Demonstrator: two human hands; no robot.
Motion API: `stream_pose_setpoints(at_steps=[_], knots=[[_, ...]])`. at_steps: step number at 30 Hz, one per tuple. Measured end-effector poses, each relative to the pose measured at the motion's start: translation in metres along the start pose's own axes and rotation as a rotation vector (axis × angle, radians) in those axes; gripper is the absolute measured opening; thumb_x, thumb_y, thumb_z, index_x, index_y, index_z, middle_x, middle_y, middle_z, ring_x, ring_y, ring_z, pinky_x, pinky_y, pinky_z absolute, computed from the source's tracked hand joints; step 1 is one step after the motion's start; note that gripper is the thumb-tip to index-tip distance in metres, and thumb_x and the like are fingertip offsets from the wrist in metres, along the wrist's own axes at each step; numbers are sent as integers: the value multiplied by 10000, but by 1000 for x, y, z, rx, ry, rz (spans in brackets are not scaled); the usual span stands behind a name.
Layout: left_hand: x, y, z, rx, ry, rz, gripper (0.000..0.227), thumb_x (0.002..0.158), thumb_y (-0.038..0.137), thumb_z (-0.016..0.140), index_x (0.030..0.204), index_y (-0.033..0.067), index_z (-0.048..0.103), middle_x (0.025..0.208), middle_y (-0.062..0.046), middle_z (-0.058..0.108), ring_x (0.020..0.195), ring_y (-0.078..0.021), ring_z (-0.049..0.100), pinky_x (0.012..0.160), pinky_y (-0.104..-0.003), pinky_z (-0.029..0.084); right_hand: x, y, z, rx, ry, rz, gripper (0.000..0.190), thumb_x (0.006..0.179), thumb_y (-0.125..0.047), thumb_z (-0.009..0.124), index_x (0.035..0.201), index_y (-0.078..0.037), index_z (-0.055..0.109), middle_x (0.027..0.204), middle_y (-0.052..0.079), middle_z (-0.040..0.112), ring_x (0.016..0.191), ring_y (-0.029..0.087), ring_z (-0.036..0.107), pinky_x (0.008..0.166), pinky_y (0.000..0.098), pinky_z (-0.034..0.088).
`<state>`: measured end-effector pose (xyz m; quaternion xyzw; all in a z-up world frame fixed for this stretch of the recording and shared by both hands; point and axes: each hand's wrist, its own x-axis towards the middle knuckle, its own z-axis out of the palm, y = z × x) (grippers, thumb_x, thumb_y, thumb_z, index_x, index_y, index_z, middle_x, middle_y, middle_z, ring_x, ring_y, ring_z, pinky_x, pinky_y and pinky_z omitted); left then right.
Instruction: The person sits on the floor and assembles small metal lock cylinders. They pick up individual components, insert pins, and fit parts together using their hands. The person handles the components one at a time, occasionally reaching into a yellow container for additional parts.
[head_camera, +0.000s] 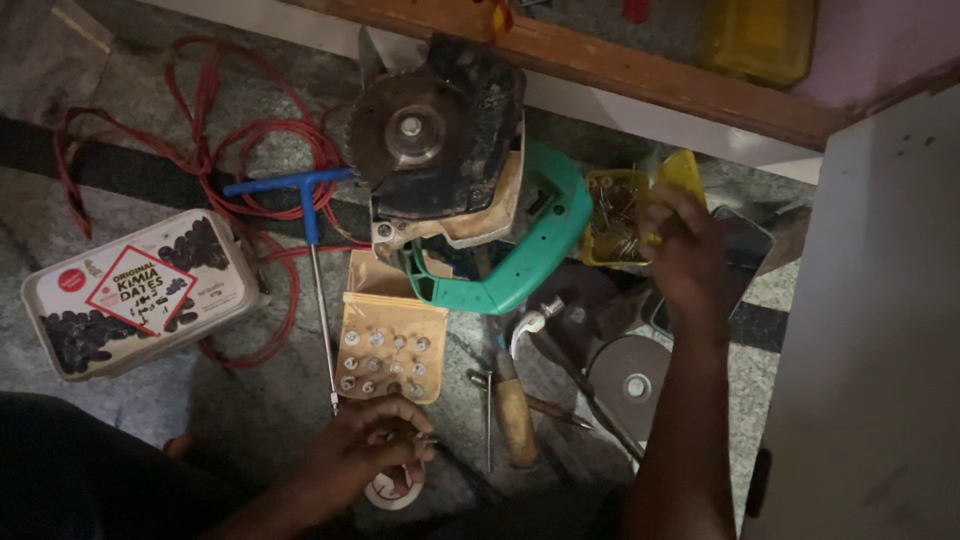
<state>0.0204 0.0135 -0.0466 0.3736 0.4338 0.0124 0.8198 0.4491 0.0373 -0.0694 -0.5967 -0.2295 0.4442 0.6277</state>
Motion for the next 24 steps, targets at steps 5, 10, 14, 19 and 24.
stream_pose_setpoints(at_steps=[5,10,14,19,24], knots=[[-1,6,3,30,24,-50,236,841,53,689,1058,-31,650,902,-153,763,743,-210,756,651,-328,606,-5,8,3,-851,161,-100,466,919,70,468,1329,-73,637,1118,126,711,943,220,695,805,376,572],[-4,9,4,48,30,-17,249,827,55,689,1058,-29,652,902,-151,772,737,-210,763,644,-326,606,-19,-2,21,-1172,90,-177,535,836,143,485,1323,-26,626,1171,270,685,1076,418,664,890,500,523],[-3,7,5,53,37,1,251,819,52,705,1051,-35,665,903,-159,773,743,-211,763,647,-325,605,-17,9,28,-1473,16,-74,327,884,-4,602,1206,-12,657,1112,277,685,1069,445,660,902,525,528],[-2,6,2,57,39,-4,245,826,79,712,1045,-20,666,917,-129,770,768,-206,769,654,-330,599,-7,16,10,-857,54,-414,539,911,-56,603,1449,-83,608,1153,123,681,969,253,647,859,393,550],[-3,7,2,74,18,20,242,833,86,716,1050,-10,667,923,-125,779,779,-191,758,713,-325,605,2,6,-7,-136,5,-132,410,983,-83,616,1392,-83,586,1143,43,645,1005,155,615,915,326,531]])
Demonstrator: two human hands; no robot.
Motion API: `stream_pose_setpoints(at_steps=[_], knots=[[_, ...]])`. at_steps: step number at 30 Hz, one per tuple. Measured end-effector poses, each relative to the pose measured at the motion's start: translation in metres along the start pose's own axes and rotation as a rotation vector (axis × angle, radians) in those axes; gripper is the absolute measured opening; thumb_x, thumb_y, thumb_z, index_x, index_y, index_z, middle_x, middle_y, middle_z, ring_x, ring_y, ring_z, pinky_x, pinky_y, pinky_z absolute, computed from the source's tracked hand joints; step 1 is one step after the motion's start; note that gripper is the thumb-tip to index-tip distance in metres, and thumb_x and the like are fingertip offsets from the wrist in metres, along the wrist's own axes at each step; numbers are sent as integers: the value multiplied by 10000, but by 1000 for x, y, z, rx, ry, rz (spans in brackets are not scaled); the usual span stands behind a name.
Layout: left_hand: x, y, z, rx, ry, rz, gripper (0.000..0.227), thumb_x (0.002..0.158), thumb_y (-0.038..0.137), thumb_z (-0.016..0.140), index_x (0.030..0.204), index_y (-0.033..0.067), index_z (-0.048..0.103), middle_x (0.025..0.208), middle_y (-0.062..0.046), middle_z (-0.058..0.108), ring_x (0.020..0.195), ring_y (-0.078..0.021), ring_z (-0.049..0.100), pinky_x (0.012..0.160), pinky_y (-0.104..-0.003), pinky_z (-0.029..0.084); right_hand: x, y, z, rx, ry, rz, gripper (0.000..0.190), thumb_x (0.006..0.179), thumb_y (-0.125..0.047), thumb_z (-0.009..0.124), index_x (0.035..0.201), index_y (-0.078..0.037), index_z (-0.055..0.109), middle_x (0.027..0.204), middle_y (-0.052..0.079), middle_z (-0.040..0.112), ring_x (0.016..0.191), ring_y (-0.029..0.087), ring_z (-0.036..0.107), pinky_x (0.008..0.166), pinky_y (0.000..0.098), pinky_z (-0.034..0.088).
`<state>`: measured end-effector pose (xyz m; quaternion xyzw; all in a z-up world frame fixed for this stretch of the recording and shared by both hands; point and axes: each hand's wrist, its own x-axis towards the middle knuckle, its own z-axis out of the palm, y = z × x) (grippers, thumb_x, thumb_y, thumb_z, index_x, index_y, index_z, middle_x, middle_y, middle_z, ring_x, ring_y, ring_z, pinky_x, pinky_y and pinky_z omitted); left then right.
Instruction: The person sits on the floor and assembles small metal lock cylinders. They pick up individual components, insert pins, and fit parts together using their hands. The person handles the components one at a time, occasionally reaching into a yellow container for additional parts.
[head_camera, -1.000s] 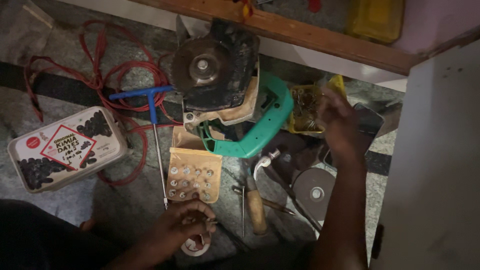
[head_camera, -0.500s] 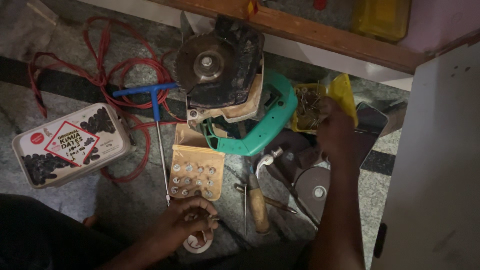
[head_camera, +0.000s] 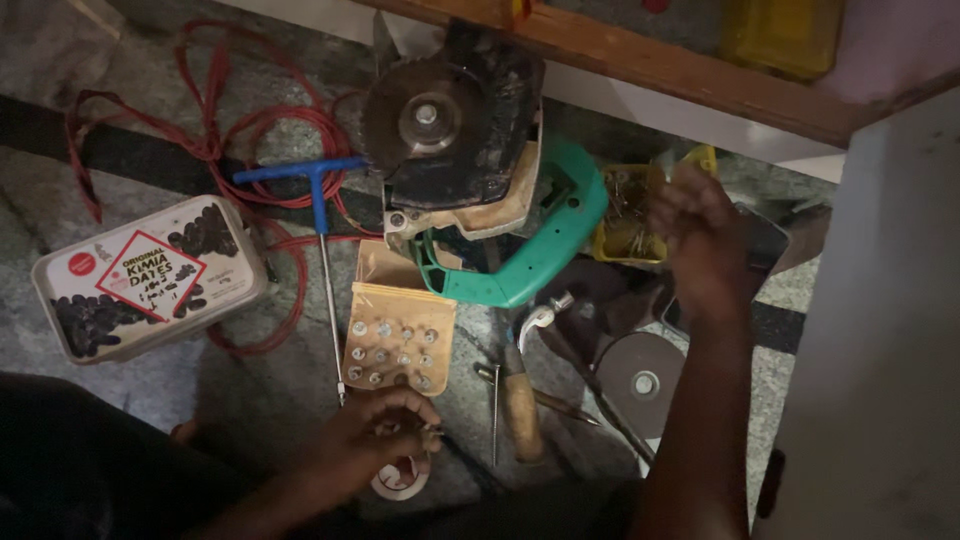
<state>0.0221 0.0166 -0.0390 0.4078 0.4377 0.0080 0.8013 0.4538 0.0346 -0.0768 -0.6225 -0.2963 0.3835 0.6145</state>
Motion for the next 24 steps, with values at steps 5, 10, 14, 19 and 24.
stream_pose_setpoints(at_steps=[5,10,14,19,24], knots=[[-3,4,0,48,-3,-26,245,855,134,743,1039,-8,666,886,-119,764,759,-187,757,701,-321,600,-3,-8,9,-98,86,75,334,1020,-69,593,1353,-69,609,1132,17,644,993,133,640,888,308,546],[-6,7,2,11,-7,-46,250,853,144,743,1045,7,659,868,-105,758,746,-181,756,670,-312,595,-20,-9,19,-1079,74,-225,374,889,-1,687,1258,-51,659,1055,124,672,919,222,663,768,387,549],[-5,6,3,7,-1,-29,233,850,113,747,1035,-3,667,871,-108,748,746,-180,758,662,-305,599,-17,-2,18,-941,12,45,239,1047,5,510,1215,-40,674,993,123,693,796,270,682,685,401,543],[-5,5,2,-26,-31,26,223,873,99,740,1047,-17,663,885,-118,749,762,-184,753,675,-306,596,1,-2,9,-5,-50,-135,264,1162,-124,455,1316,-60,659,1137,54,692,1053,160,665,958,274,570],[-5,9,2,-5,0,-60,225,858,113,734,1040,5,659,874,-112,759,736,-183,762,649,-323,608,-15,-7,11,-1123,-12,-48,239,993,-49,576,1210,-27,676,1057,154,693,917,261,706,778,383,528]])
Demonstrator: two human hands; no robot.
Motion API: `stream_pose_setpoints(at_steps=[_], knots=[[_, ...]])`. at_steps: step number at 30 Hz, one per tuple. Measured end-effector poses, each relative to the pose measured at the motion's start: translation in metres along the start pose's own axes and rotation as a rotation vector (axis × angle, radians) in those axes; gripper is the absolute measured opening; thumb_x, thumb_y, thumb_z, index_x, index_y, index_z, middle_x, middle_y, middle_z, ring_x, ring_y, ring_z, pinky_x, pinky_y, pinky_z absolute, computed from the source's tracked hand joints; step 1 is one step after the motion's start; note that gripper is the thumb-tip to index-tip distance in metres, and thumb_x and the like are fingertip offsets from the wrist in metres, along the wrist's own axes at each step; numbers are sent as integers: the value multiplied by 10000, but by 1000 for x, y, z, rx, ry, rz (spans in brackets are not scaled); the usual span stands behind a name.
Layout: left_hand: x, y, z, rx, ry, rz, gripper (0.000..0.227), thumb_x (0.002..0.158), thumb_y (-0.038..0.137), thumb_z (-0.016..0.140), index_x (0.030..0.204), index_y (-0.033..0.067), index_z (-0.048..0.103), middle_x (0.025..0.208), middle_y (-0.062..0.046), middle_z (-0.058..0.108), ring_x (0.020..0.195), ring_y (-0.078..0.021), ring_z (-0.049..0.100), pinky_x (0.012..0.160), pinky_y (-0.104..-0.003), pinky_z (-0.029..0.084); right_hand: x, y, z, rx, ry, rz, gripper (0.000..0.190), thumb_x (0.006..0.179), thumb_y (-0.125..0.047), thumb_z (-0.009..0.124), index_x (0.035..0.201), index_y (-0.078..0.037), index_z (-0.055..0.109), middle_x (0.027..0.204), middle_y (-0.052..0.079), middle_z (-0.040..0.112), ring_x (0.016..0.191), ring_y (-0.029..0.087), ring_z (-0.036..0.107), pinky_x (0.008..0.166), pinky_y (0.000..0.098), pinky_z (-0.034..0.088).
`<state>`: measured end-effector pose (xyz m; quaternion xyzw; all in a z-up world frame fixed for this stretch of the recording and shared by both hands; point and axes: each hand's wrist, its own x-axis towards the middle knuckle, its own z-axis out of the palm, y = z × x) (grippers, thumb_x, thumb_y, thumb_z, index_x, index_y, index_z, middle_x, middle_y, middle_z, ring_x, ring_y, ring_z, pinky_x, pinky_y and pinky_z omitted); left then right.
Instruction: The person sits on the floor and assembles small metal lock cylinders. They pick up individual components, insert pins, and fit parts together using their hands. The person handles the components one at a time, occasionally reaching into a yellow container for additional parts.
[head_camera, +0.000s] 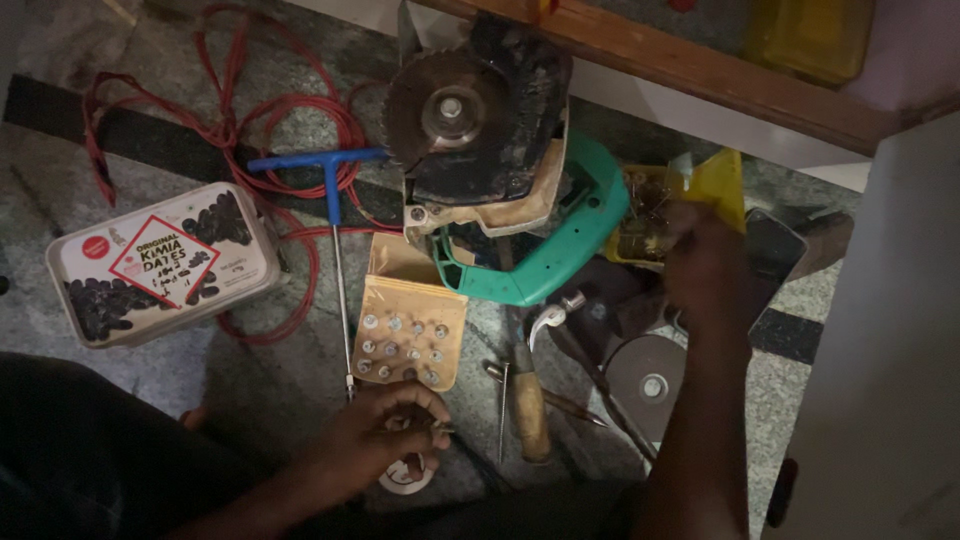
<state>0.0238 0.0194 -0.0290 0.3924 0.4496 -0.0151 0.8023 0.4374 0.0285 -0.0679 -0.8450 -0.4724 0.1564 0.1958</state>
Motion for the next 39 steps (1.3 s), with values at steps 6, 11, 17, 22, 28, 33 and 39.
stream_pose_setpoints(at_steps=[6,11,17,22,28,33,39], knots=[[-5,3,-1,22,-7,46,218,858,118,740,1025,-8,679,858,-94,738,738,-167,750,657,-303,595,0,-11,5,273,66,-159,219,1059,6,522,1233,-1,654,1095,168,688,950,283,685,839,393,536],[-7,-1,-1,13,-7,45,217,863,126,752,1033,13,676,810,-80,726,730,-143,727,666,-286,586,7,4,-6,366,135,-291,345,1013,98,445,1294,-2,619,1146,138,689,1029,232,695,889,340,557],[-6,-1,-2,26,-3,30,232,869,128,761,1058,37,663,787,-72,714,713,-136,708,654,-289,587,9,19,7,423,118,-290,377,975,126,479,1313,-4,586,1236,167,615,1125,227,645,899,349,580],[-9,-2,-5,4,-39,19,228,899,158,734,1086,55,653,834,-10,713,753,-99,725,658,-269,599,7,10,7,317,95,-161,424,976,121,471,1343,-22,630,1302,168,676,1180,272,657,938,423,542],[-5,-7,-3,-22,-19,76,217,870,122,760,1047,24,679,784,-52,729,688,-123,709,612,-279,590,5,-26,37,164,71,-330,523,813,100,533,1332,40,558,1230,273,613,1133,445,609,906,479,519],[-7,2,-1,-5,-4,69,233,854,137,765,1047,37,681,747,-66,705,657,-124,688,583,-286,578,4,-29,29,92,172,-116,345,950,-5,584,1287,-62,628,1206,199,701,1171,368,681,978,455,541],[-7,11,4,45,63,-198,234,858,183,765,1043,55,704,774,-83,731,666,-138,686,602,-283,554,9,-17,44,-6,339,-453,478,890,-12,637,1365,-14,581,1300,279,649,1205,459,616,992,492,512]])
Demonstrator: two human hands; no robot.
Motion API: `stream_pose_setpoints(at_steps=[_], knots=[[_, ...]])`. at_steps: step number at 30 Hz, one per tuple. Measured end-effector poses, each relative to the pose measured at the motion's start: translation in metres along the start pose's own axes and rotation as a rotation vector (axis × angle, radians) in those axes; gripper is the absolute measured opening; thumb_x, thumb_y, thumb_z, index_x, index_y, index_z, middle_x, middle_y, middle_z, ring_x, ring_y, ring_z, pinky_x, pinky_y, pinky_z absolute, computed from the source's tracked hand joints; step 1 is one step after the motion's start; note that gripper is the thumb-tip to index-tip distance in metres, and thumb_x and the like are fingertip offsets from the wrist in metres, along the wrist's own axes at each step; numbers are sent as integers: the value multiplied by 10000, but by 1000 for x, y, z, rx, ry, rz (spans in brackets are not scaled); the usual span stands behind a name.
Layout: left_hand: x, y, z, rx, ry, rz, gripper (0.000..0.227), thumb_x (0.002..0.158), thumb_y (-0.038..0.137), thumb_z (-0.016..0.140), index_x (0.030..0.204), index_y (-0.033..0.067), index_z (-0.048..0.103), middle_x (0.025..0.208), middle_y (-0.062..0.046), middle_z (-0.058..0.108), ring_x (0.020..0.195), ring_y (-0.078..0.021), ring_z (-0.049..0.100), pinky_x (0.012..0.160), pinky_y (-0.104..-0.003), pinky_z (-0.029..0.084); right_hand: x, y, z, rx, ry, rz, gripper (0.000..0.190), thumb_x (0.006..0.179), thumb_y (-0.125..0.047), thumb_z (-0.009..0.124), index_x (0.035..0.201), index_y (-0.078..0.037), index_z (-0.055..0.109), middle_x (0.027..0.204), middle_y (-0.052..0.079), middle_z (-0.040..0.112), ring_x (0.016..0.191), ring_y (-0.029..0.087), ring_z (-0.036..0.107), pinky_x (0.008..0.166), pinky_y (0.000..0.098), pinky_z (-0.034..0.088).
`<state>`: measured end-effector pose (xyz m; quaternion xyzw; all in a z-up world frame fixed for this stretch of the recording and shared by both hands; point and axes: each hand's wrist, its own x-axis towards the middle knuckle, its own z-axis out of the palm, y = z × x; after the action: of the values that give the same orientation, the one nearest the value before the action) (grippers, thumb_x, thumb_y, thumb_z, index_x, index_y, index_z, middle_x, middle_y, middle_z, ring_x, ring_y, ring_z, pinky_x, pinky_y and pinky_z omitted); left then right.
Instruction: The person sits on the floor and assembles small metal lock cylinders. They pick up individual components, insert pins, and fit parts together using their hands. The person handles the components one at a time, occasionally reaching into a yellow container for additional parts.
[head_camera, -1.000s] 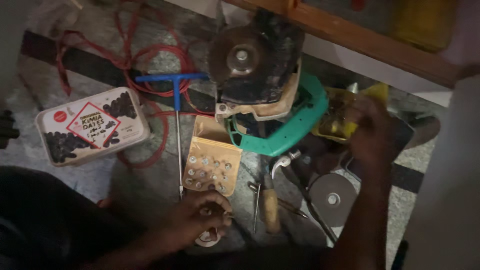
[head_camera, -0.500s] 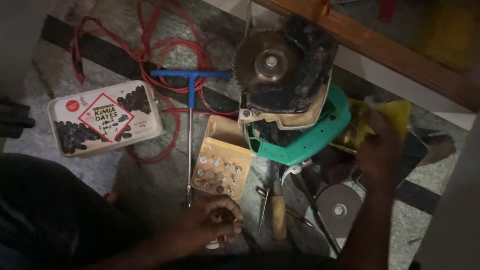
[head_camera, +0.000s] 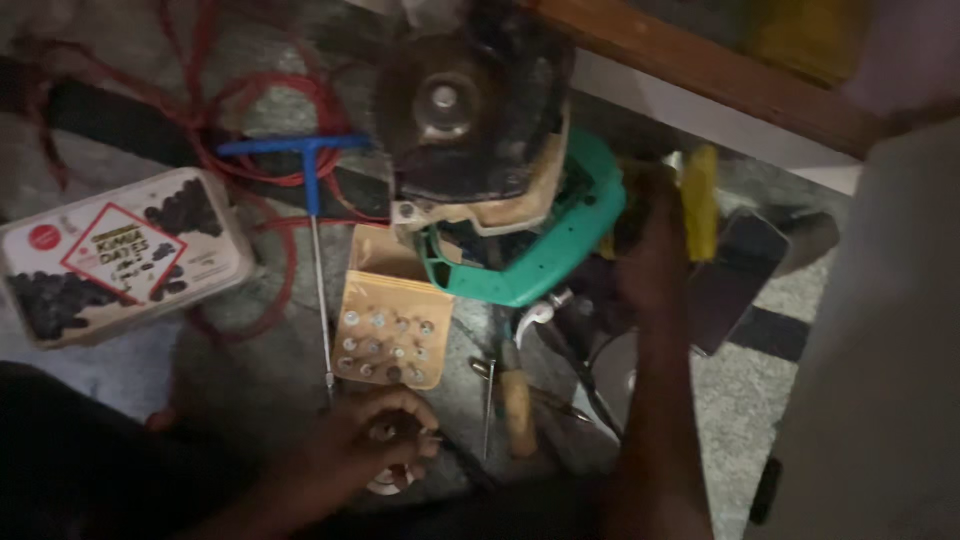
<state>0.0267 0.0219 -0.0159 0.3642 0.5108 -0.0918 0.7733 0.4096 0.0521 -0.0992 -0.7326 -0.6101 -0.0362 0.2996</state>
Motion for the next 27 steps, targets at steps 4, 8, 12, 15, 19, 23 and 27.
stream_pose_setpoints(at_steps=[4,8,12,15,19,23,27], knots=[[13,-9,3,-43,5,84,241,827,120,779,1028,17,697,819,-93,740,700,-162,724,623,-308,571,-4,5,7,45,-123,565,421,969,-125,664,1368,-55,549,1279,223,659,1201,416,614,990,487,501],[23,-24,-1,-68,-29,227,207,822,70,717,1013,-4,688,853,-92,779,716,-174,752,653,-302,597,-3,5,8,104,104,216,471,916,15,569,1384,-37,577,1304,236,664,1206,411,649,1021,472,523],[27,-31,-2,-66,-52,296,194,822,31,708,1007,-27,690,845,-116,766,722,-184,746,659,-301,598,-8,10,8,-14,28,186,458,848,64,590,1296,-14,642,1250,259,662,1174,451,620,988,496,515],[26,-29,-4,-32,-34,281,201,818,35,713,1011,-19,696,839,-119,761,725,-182,745,643,-307,593,-4,8,11,144,81,418,268,935,-12,618,1191,-50,685,1193,190,705,1115,369,689,963,458,563],[22,-23,-3,-10,-9,195,236,823,66,722,1051,9,698,842,-103,769,727,-177,759,634,-309,593,-1,3,5,6,52,64,363,914,15,601,1253,-53,712,1266,232,678,1198,423,615,1003,498,512],[21,-21,-2,-5,-29,260,194,824,58,715,1005,-10,698,845,-100,765,743,-173,747,662,-298,588,-1,-1,3,-150,-50,317,342,936,-61,597,1263,-13,682,1255,251,648,1160,433,604,968,497,516],[20,-20,-2,-15,-38,230,193,843,80,723,1013,-8,692,828,-107,754,737,-183,744,654,-310,587,-2,5,9,-105,-29,376,257,1003,-111,619,1234,-31,699,1261,221,662,1128,427,612,921,511,512]])
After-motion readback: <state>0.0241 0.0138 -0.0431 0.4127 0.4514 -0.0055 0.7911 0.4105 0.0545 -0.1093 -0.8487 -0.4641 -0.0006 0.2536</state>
